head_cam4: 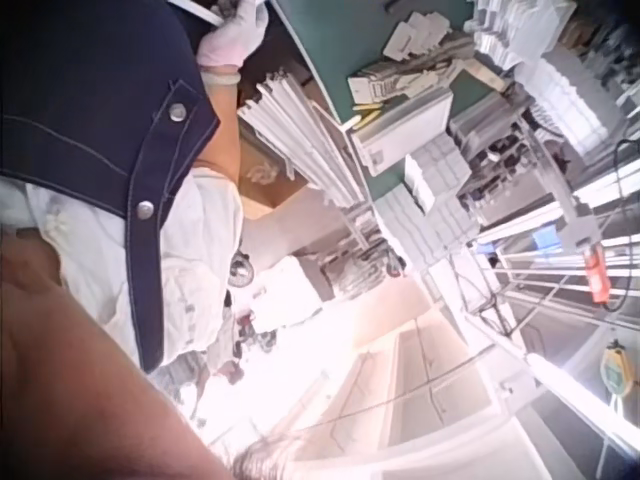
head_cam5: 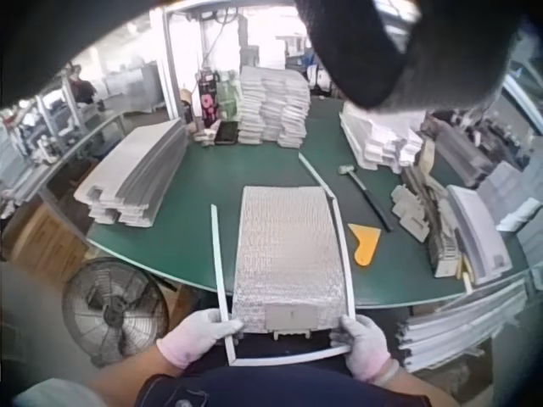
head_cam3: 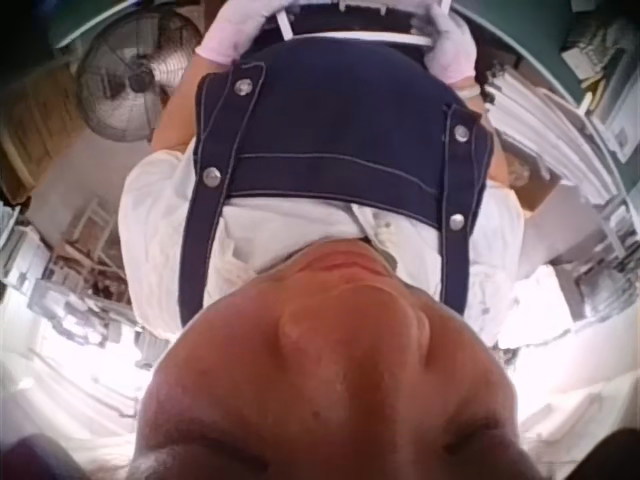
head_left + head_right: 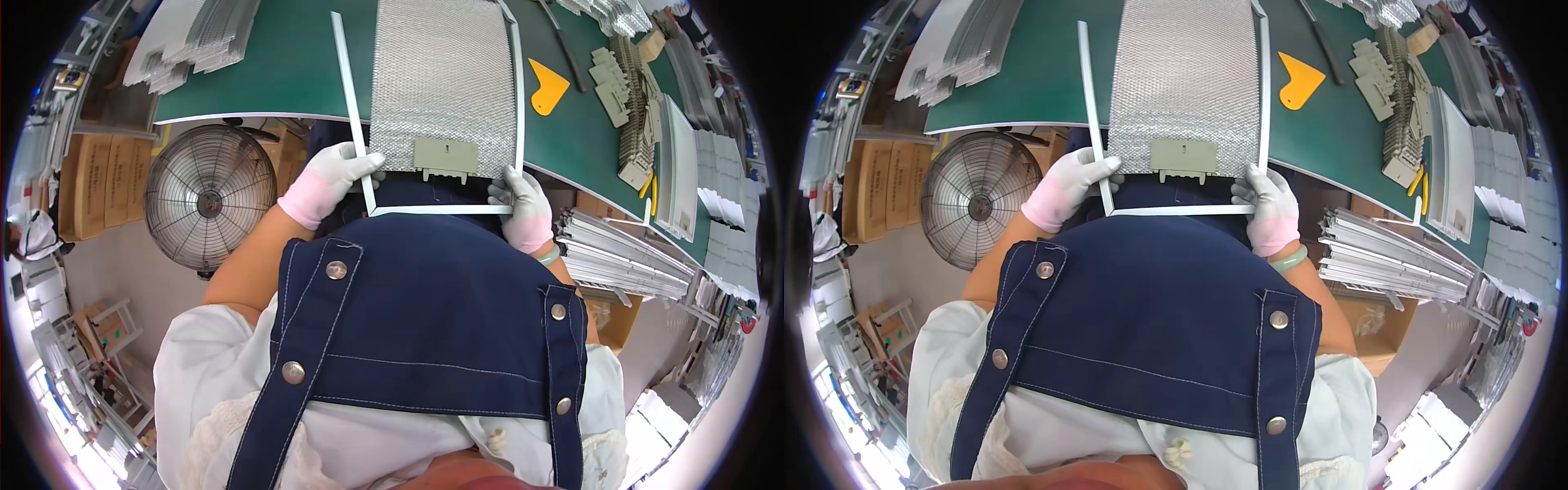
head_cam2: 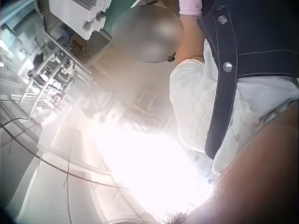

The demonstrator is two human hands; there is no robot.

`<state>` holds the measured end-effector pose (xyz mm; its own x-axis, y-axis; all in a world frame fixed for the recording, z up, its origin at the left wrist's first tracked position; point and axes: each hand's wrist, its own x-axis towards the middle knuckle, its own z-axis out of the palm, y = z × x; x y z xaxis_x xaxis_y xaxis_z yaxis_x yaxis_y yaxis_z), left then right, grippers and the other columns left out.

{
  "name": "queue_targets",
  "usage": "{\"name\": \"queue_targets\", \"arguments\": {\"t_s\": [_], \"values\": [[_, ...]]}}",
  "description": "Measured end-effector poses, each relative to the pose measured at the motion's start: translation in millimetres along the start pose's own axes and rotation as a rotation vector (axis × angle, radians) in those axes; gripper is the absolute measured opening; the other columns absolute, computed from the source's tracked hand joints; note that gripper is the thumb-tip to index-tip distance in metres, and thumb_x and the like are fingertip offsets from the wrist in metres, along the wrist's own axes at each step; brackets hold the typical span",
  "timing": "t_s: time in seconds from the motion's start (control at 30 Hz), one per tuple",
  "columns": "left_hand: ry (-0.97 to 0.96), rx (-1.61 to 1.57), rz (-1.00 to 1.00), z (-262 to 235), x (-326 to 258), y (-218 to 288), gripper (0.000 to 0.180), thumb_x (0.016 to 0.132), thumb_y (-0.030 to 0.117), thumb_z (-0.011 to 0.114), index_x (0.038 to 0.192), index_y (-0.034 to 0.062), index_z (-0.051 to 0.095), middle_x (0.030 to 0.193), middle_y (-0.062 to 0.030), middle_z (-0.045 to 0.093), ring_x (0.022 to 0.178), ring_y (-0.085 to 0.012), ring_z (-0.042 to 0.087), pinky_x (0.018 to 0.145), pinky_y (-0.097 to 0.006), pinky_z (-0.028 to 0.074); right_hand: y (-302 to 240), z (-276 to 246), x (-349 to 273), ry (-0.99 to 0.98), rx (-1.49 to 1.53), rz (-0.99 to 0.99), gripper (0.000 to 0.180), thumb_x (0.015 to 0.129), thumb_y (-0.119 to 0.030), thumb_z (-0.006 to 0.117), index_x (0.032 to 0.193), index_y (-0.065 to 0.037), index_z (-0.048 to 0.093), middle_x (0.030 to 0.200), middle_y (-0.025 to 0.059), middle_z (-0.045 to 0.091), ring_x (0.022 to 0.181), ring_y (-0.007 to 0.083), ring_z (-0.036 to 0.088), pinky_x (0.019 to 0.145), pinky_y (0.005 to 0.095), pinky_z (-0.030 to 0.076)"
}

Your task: The person assembles metal mesh panels into rectangular frames. They place a mesh sheet on a workbench, position a plastic insert, and fit metal frame pieces around the edges. The person uses a hammer to tap the frame corners into place and a handheld machine to secure the assembly. They repeat this process for multiple units, stacking the finished frames on the table.

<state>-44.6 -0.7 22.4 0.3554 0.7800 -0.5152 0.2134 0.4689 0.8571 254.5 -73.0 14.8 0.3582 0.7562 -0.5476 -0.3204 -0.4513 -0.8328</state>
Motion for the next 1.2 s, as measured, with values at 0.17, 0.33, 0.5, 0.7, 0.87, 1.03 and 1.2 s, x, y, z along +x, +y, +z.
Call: {"name": "queue_targets", "arguments": {"t_s": [0.17, 0.33, 0.5, 0.7, 0.87, 1.03, 1.2], "values": [[-0.101, 0.071, 0.014, -3.9, -3.7, 8.9, 0.034, 0.093, 0.029, 0.066, 0.107, -0.0020, 0.060, 0.092, -0.0074, 0.065, 0.083, -0.0122, 0.060, 0.079, -0.027, 0.049, -2.1, -2.8, -4.7, 0.023, -0.014, 0.002, 0.045, 0.090, -0.028, 0.070, 0.119, 0.004, 0.057, 0.094, 0.0058, 0.061, 0.086, 0.0145, 0.059, 0.073, 0.0292, 0.052], [-0.234, -0.169, -0.065, -7.0, -3.1, -3.2, 0.036, 0.093, 0.030, 0.067, 0.108, -0.0014, 0.059, 0.096, -0.0042, 0.059, 0.091, -0.0120, 0.056, 0.082, -0.027, 0.048, 6.0, -7.0, 0.4, -0.043, 0.161, 0.055, 0.040, 0.092, -0.029, 0.069, 0.114, 0.003, 0.058, 0.092, 0.0037, 0.060, 0.078, 0.0118, 0.057, 0.070, 0.0277, 0.052], [-0.223, 0.027, -0.005, -8.8, -6.1, 7.6, 0.033, 0.094, 0.031, 0.066, 0.102, -0.0006, 0.062, 0.088, -0.0030, 0.061, 0.080, -0.0110, 0.055, 0.077, -0.027, 0.047, 0.4, -8.4, 1.9, -0.017, -0.214, -0.095, 0.036, 0.092, -0.030, 0.069, 0.105, 0.003, 0.062, 0.082, 0.0037, 0.061, 0.071, 0.0101, 0.056, 0.067, 0.0260, 0.050], [-0.198, -0.139, -0.060, -16.0, 9.7, -3.4, 0.029, 0.095, 0.028, 0.064, 0.106, 0.0018, 0.060, 0.093, -0.0042, 0.060, 0.086, -0.0144, 0.058, 0.084, -0.030, 0.049, -6.1, -12.1, 4.2, -0.157, -0.136, 0.015, 0.033, 0.095, -0.030, 0.065, 0.105, 0.001, 0.059, 0.081, 0.0024, 0.057, 0.072, 0.0105, 0.055, 0.071, 0.0265, 0.052], [0.059, -0.561, 0.063, 18.0, 8.2, -11.5, 0.040, 0.098, 0.027, 0.060, 0.124, 0.0007, 0.047, 0.115, -0.0084, 0.053, 0.099, -0.0206, 0.057, 0.095, -0.040, 0.048, 8.2, 14.0, 3.5, -0.103, 0.085, -0.049, 0.027, 0.100, -0.027, 0.057, 0.110, -0.002, 0.052, 0.093, 0.0035, 0.051, 0.082, 0.0113, 0.054, 0.080, 0.0317, 0.056], [-0.056, -0.034, 0.026, 2.9, 14.5, -8.5, 0.038, 0.101, 0.027, 0.050, 0.128, 0.0010, 0.047, 0.116, -0.0110, 0.055, 0.101, -0.0203, 0.058, 0.097, -0.037, 0.047, 8.7, 18.8, 13.3, -0.071, 0.205, -0.038, 0.018, 0.099, -0.023, 0.058, 0.110, -0.010, 0.052, 0.092, -0.0003, 0.051, 0.081, 0.0134, 0.054, 0.087, 0.0407, 0.053], [-0.059, -0.366, 0.023, 8.0, 6.4, -8.7, 0.032, 0.100, 0.029, 0.052, 0.118, 0.0020, 0.053, 0.104, -0.0089, 0.060, 0.093, -0.0175, 0.059, 0.088, -0.034, 0.050, 7.8, 17.6, 14.1, -0.113, 0.338, 0.033, 0.015, 0.096, -0.021, 0.061, 0.107, -0.013, 0.055, 0.092, 0.0002, 0.055, 0.079, 0.0153, 0.055, 0.088, 0.0448, 0.052]]}}
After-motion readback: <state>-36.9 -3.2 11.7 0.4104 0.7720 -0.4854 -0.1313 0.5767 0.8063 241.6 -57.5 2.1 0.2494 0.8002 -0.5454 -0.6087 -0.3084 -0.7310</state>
